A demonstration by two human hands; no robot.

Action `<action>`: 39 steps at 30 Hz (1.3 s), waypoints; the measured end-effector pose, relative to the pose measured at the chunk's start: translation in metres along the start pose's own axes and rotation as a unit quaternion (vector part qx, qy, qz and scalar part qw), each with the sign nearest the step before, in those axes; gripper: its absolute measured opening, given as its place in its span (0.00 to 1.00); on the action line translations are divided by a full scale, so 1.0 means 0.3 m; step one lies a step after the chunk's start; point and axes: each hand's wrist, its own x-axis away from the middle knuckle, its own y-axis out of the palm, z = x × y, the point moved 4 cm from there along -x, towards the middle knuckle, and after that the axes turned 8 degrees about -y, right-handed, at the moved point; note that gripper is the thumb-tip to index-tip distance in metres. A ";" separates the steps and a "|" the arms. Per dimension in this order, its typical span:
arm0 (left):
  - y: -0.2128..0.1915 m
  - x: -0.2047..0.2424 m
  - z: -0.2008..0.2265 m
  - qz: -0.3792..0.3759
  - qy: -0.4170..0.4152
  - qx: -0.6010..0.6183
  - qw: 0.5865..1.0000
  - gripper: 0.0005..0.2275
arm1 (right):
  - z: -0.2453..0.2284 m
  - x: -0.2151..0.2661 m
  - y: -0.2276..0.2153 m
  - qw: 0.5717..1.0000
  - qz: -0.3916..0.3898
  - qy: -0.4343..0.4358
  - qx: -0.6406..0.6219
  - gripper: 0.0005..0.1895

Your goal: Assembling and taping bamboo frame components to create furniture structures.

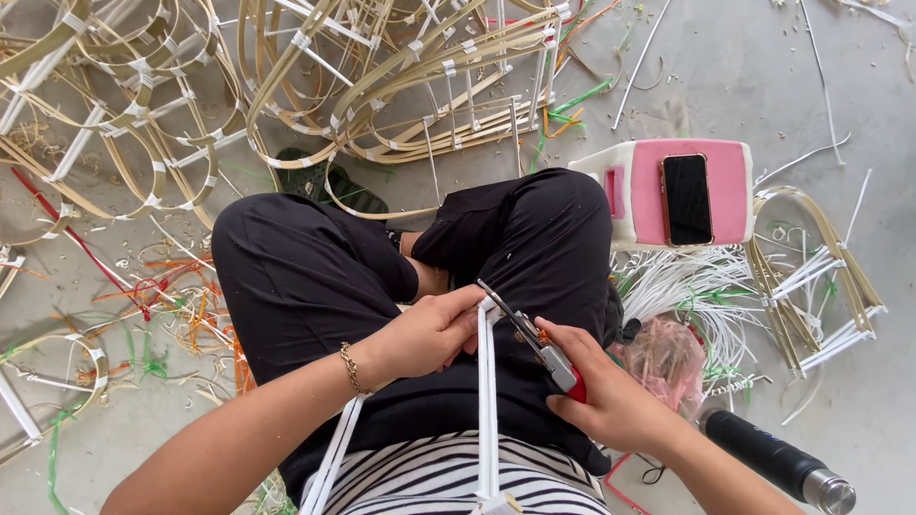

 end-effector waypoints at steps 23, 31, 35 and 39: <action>0.010 -0.132 -0.167 -0.059 0.026 0.090 0.994 0.08 | 0.153 -0.102 0.018 0.995 0.087 -0.050 0.028 0.24; 0.029 -0.123 -0.176 -0.114 0.041 0.176 0.977 0.09 | 0.282 -0.149 0.036 0.981 0.128 -0.088 0.116 0.19; -0.097 -0.038 -0.125 -0.080 0.061 0.188 0.977 0.08 | 0.238 -0.135 0.010 0.984 0.127 -0.009 0.126 0.26; -0.595 0.171 0.062 0.140 0.122 0.157 0.970 0.11 | 0.213 0.000 0.051 0.996 0.026 -0.049 0.070 0.42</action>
